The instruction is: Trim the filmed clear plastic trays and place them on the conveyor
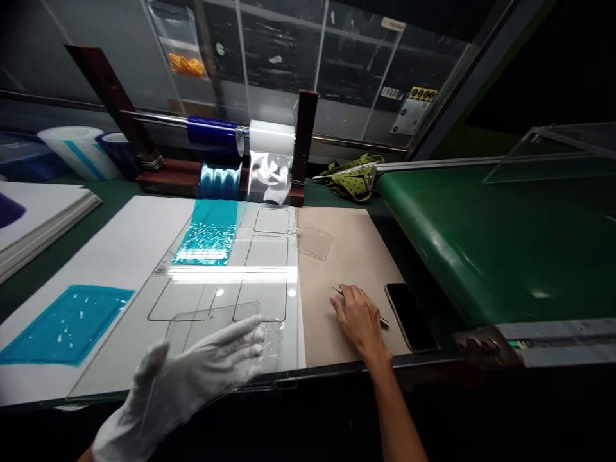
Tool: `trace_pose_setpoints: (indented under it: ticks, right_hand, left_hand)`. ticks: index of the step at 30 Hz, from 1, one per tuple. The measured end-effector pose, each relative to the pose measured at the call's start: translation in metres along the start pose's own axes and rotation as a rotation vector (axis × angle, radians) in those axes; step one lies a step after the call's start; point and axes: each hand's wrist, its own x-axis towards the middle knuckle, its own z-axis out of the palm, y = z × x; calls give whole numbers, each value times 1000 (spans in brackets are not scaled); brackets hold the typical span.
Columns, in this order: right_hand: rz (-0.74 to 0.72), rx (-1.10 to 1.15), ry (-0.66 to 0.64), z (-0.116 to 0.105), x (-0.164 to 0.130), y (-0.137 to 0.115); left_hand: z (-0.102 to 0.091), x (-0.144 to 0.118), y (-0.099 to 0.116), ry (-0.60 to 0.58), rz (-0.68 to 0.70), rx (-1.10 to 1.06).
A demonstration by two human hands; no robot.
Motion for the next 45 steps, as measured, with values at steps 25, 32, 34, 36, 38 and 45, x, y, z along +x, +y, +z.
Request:
trace_pose_setpoints:
  ticks: [25,32,34,36,38,45]
  right_hand:
    - [-628,136,-290,-47,10,-161]
    - [-636,120,-261,-53,7,-167]
    - [-639,117,-254,-55,4,-167]
    - [-638,119,-250,-56,0,-167]
    - [-630,118,-242,-58,-4,-167]
    - [-635,106,-166,-69,-21,-167]
  left_hand:
    - [-15,27,-4,-239,74,-761]
    - [-13,22,-5,-260,82,-727]
    - [-13,20,-6,-255,65,-711]
    - [-11,18,-7,-263,52,-710]
    - [-9,16,-9,-276,41,-714]
    - [8,11,-12,-302,51,-684]
